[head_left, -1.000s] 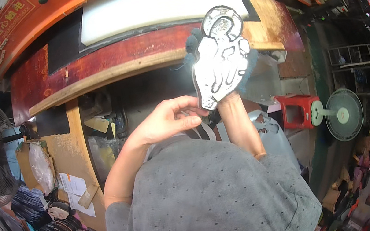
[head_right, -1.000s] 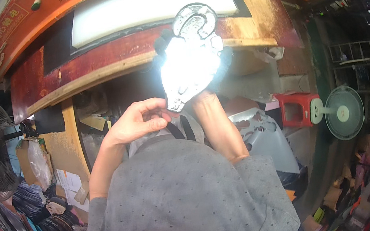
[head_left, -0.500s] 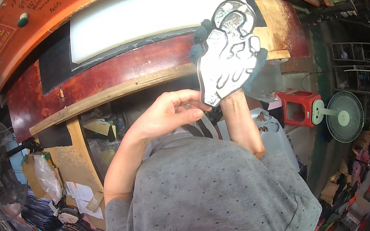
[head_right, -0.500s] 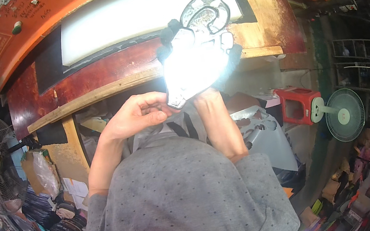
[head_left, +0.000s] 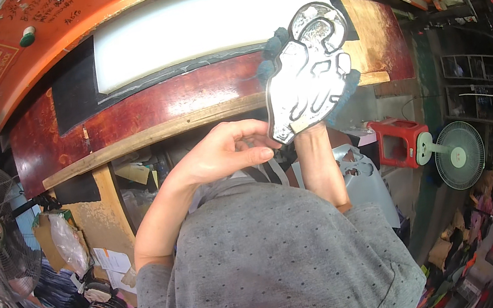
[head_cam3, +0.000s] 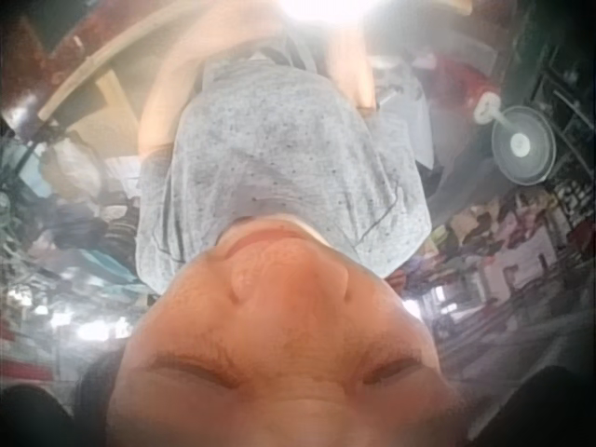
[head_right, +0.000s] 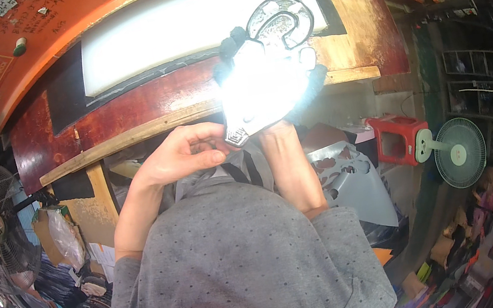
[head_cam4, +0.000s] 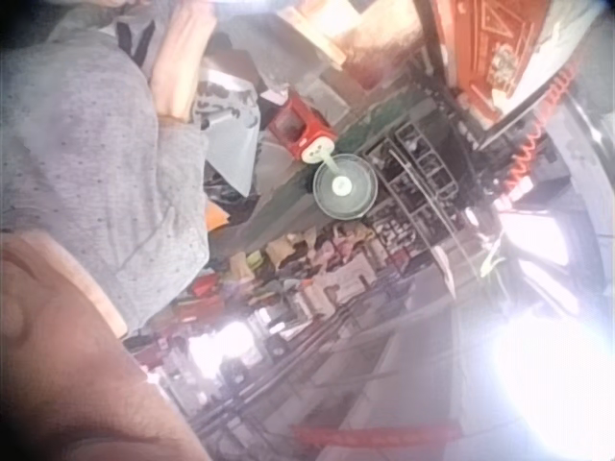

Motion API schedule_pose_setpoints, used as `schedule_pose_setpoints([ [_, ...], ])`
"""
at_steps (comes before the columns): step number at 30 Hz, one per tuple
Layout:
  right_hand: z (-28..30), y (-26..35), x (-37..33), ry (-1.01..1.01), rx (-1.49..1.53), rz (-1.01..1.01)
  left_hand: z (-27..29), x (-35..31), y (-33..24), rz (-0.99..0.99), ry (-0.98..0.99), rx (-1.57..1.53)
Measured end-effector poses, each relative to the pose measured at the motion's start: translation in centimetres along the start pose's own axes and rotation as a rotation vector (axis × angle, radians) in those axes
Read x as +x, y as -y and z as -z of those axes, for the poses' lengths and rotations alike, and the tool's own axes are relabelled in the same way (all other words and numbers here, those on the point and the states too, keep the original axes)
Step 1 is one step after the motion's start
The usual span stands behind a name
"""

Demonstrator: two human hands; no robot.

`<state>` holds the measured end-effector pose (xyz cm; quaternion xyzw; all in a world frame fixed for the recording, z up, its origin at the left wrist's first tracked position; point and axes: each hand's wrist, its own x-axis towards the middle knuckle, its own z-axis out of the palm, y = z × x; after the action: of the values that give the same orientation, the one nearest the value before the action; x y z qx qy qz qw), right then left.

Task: The person retrieves a metal stencil and a white sheet, then uses a cutting tool to trace and cut shapes from the sheet. They place the cut pieces aside and later handle a yellow sheet, cutting additional shapes and arranging them on the work surface.

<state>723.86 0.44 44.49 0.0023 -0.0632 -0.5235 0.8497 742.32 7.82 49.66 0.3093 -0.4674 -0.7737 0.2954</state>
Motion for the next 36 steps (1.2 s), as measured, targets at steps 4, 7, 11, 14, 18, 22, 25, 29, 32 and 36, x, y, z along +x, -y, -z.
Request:
schedule_pose_setpoints([
  [4,0.2,0.3,0.0,-0.003,0.012,0.0,0.1,0.4,0.1,-0.016,0.002,0.027],
  [7,0.3,0.5,-0.2,0.0,0.023,0.006,0.1,0.6,0.0,-0.027,-0.007,0.072],
  [11,-0.1,0.6,-0.3,-0.008,0.033,0.016,0.0,0.9,-0.4,0.012,-0.001,0.146],
  [14,-0.9,0.6,-0.2,-0.007,-0.017,0.017,-0.1,1.1,-0.5,0.031,-0.007,0.183],
  [18,-1.6,0.6,-0.2,-0.003,-0.036,0.005,-0.3,1.6,-0.4,0.025,-0.007,0.207],
  [22,-1.4,0.9,-0.1,-0.011,-0.021,0.011,-0.3,1.9,-0.1,0.025,-0.019,0.189],
  [25,-1.1,1.2,-0.2,-0.014,-0.011,0.014,-0.3,2.1,0.1,0.048,-0.018,0.166],
  [29,-1.0,1.5,-0.2,-0.018,-0.005,0.018,-0.4,2.3,0.2,0.096,-0.018,0.177],
  [32,-1.1,1.6,-0.2,-0.017,-0.003,0.018,-0.4,2.4,0.1,0.092,-0.023,0.191],
  [36,-1.2,1.8,-0.2,-0.022,-0.011,0.019,-0.4,2.3,0.2,0.117,-0.051,0.188],
])
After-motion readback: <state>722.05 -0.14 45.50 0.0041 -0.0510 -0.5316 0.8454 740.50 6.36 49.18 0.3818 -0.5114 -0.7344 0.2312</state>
